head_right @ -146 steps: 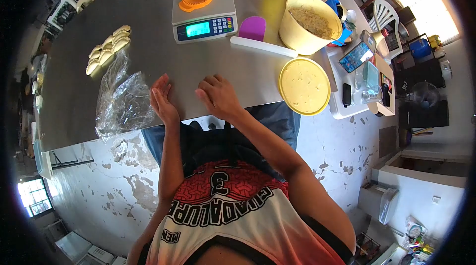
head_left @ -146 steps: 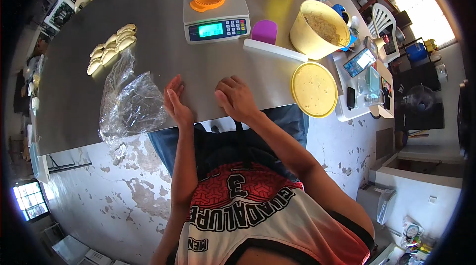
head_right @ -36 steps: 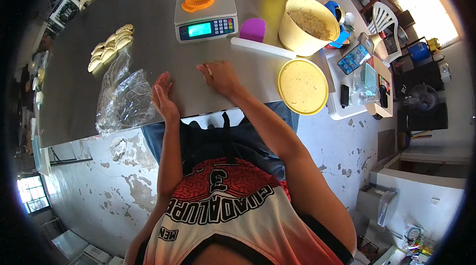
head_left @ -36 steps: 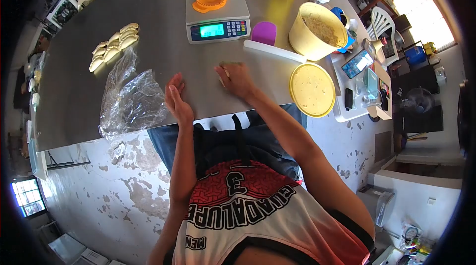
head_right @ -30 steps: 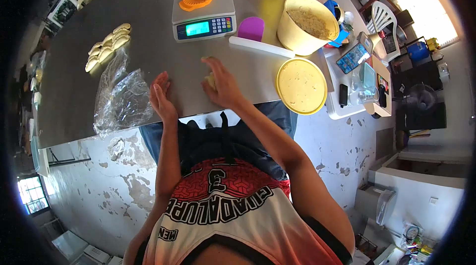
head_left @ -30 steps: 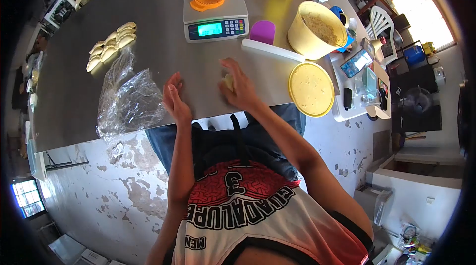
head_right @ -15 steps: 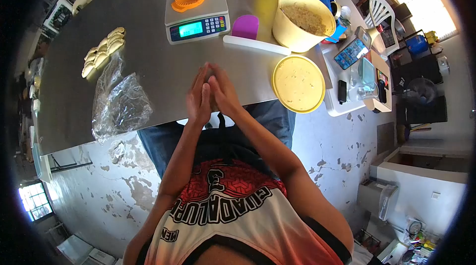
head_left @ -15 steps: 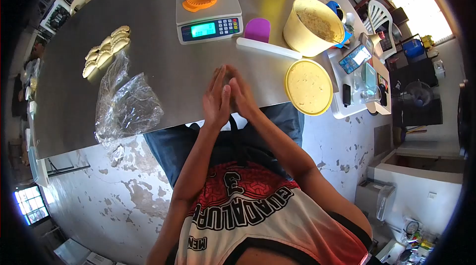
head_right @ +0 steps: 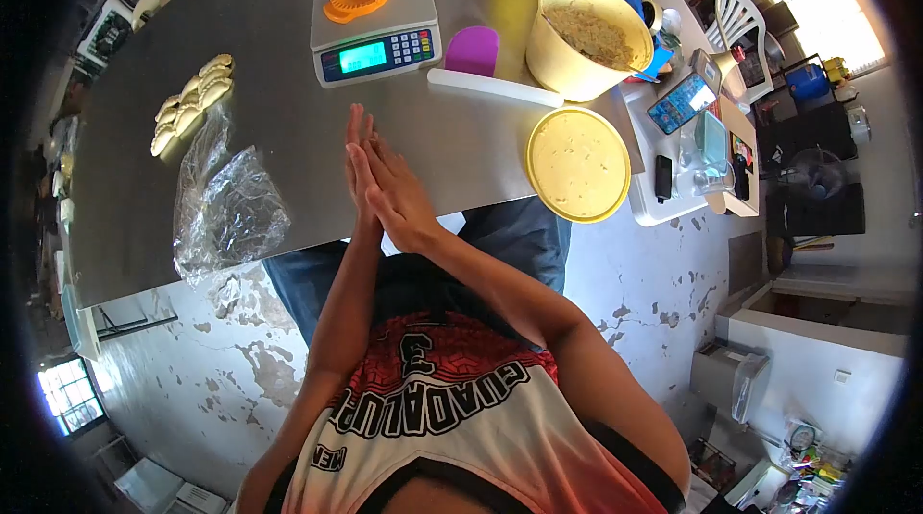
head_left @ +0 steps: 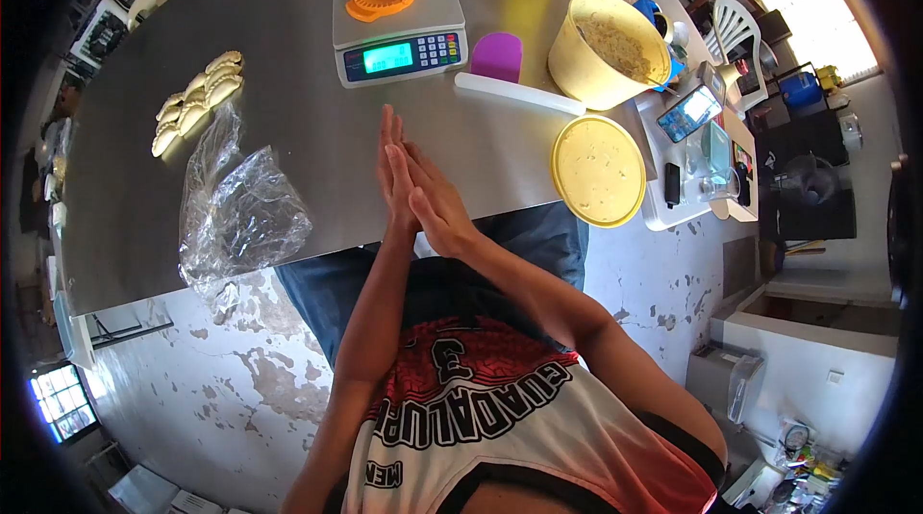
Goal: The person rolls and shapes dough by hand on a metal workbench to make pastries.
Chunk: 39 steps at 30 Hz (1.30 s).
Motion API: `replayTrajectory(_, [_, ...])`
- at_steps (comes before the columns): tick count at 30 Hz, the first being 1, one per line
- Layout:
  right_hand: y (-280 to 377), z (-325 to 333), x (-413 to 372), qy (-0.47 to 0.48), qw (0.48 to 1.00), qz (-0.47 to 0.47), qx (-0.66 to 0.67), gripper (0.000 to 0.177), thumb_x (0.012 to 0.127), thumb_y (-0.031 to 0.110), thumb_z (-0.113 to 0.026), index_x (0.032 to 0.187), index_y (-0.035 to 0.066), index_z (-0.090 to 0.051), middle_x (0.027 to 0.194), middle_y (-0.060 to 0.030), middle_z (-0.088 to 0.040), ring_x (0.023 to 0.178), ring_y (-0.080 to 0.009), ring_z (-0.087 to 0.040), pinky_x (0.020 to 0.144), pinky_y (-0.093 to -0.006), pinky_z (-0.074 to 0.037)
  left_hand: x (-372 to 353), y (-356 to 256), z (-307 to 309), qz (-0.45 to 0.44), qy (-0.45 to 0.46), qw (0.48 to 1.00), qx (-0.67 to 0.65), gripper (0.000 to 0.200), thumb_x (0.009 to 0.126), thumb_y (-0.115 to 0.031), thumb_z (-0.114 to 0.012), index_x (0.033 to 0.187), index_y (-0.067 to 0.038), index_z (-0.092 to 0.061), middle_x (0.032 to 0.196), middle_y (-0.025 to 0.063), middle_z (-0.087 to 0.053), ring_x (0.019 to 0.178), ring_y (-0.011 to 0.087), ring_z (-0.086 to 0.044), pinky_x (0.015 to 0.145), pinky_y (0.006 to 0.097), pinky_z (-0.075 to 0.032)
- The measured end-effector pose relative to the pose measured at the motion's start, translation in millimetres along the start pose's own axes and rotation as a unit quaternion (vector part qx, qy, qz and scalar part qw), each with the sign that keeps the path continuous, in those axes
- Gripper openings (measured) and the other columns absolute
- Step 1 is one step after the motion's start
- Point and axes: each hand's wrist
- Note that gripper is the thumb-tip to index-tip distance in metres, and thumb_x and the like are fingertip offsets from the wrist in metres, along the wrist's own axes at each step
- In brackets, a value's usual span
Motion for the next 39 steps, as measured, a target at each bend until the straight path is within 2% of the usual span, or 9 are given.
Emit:
replayTrajectory(5, [-22, -3, 7, -0.030, 0.962, 0.005, -0.272, 0.084, 0.100, 0.063, -0.026, 0.150, -0.004, -0.036, 0.155, -0.0260, -0.034, 0.150, -0.0463, -0.016, 0.116, -0.0674, -0.007, 2, -12, 13, 0.035, 0.023, 0.996, -0.078, 0.088, 0.098, -0.072, -0.019, 0.159, -0.008, -0.022, 0.165, 0.0163, -0.018, 0.153, 0.0318, -0.014, 0.123, 0.0491, -0.008])
replayTrajectory(9, [-26, 0, 28, 0.044, 0.944, -0.048, -0.322, 0.088, 0.097, 0.066, -0.035, 0.146, -0.007, -0.040, 0.155, -0.0290, -0.034, 0.148, -0.0482, -0.019, 0.114, -0.0709, -0.006, 1, -24, 16, 0.058, 0.039, 0.988, -0.136, 0.086, 0.099, -0.071, -0.015, 0.159, -0.009, -0.022, 0.165, 0.0156, -0.018, 0.154, 0.0300, -0.010, 0.124, 0.0488, -0.003])
replayTrajectory(14, [-26, -24, 55, 0.021, 0.868, -0.056, -0.493, 0.076, 0.094, 0.055, -0.051, 0.139, -0.006, -0.049, 0.144, -0.0287, -0.047, 0.146, -0.0456, -0.029, 0.113, -0.0717, -0.015, 16, -46, 29, -0.048, -0.044, 0.991, 0.114, 0.084, 0.101, -0.067, -0.021, 0.158, -0.005, -0.024, 0.163, 0.0178, -0.023, 0.153, 0.0305, -0.016, 0.124, 0.0465, -0.005])
replayTrajectory(18, [-19, -25, 90, 0.026, 0.852, -0.103, -0.513, 0.068, 0.092, 0.051, -0.056, 0.133, -0.003, -0.055, 0.141, -0.0244, -0.051, 0.139, -0.0419, -0.041, 0.113, -0.0629, -0.026, 13, -53, 30, -0.078, -0.073, 0.982, 0.157, 0.079, 0.103, -0.062, -0.028, 0.156, -0.003, -0.027, 0.162, 0.0188, -0.026, 0.152, 0.0308, -0.021, 0.123, 0.0475, -0.009])
replayTrajectory(21, [-30, -21, 94, 0.044, 0.894, -0.098, -0.434, 0.058, 0.089, 0.047, -0.061, 0.123, -0.001, -0.061, 0.128, -0.0208, -0.059, 0.128, -0.0374, -0.051, 0.109, -0.0527, -0.035, 2, -60, 32, -0.102, -0.081, 0.977, 0.170, 0.074, 0.105, -0.051, -0.039, 0.152, 0.005, -0.031, 0.159, 0.0226, -0.031, 0.150, 0.0325, -0.024, 0.121, 0.0428, -0.018])
replayTrajectory(23, [-44, -24, 83, -0.024, 0.891, 0.027, -0.452, 0.047, 0.086, 0.039, -0.065, 0.115, 0.002, -0.064, 0.116, -0.0179, -0.063, 0.118, -0.0346, -0.055, 0.103, -0.0458, -0.040, -2, -61, 32, -0.082, -0.104, 0.974, 0.185, 0.072, 0.104, -0.047, -0.043, 0.152, 0.006, -0.032, 0.158, 0.0233, -0.033, 0.149, 0.0328, -0.026, 0.121, 0.0431, -0.019])
replayTrajectory(30, [-11, -13, 18, 0.063, 0.913, -0.002, -0.403, 0.042, 0.087, 0.034, -0.068, 0.115, 0.004, -0.063, 0.124, -0.0175, -0.056, 0.124, -0.0353, -0.048, 0.106, -0.0483, -0.037, -12, -58, 43, -0.040, -0.094, 0.979, 0.178, 0.059, 0.103, -0.028, -0.053, 0.149, 0.006, -0.037, 0.156, 0.0222, -0.036, 0.145, 0.0311, -0.034, 0.118, 0.0432, -0.027])
replayTrajectory(32, [-7, -9, -3, 0.016, 0.905, 0.100, -0.412, 0.044, 0.084, 0.034, -0.071, 0.116, 0.005, -0.061, 0.126, -0.0154, -0.054, 0.123, -0.0333, -0.047, 0.105, -0.0471, -0.037, -16, -56, 50, -0.025, -0.106, 0.973, 0.205, 0.053, 0.103, -0.020, -0.054, 0.147, 0.005, -0.040, 0.155, 0.0200, -0.038, 0.142, 0.0298, -0.039, 0.117, 0.0428, -0.031])
replayTrajectory(39, [8, 7, -41, 0.046, 0.928, 0.126, -0.348, 0.047, 0.081, 0.028, -0.075, 0.122, 0.010, -0.062, 0.128, -0.0133, -0.052, 0.123, -0.0326, -0.047, 0.107, -0.0487, -0.036, -25, -64, 52, -0.016, -0.115, 0.966, 0.232, 0.049, 0.102, -0.023, -0.055, 0.143, 0.003, -0.046, 0.149, 0.0171, -0.045, 0.139, 0.0299, -0.043, 0.116, 0.0443, -0.032])
Point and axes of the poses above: each hand's wrist, its own x-axis towards the middle knuckle, its own z-axis out of the back of the hand, y = z × x
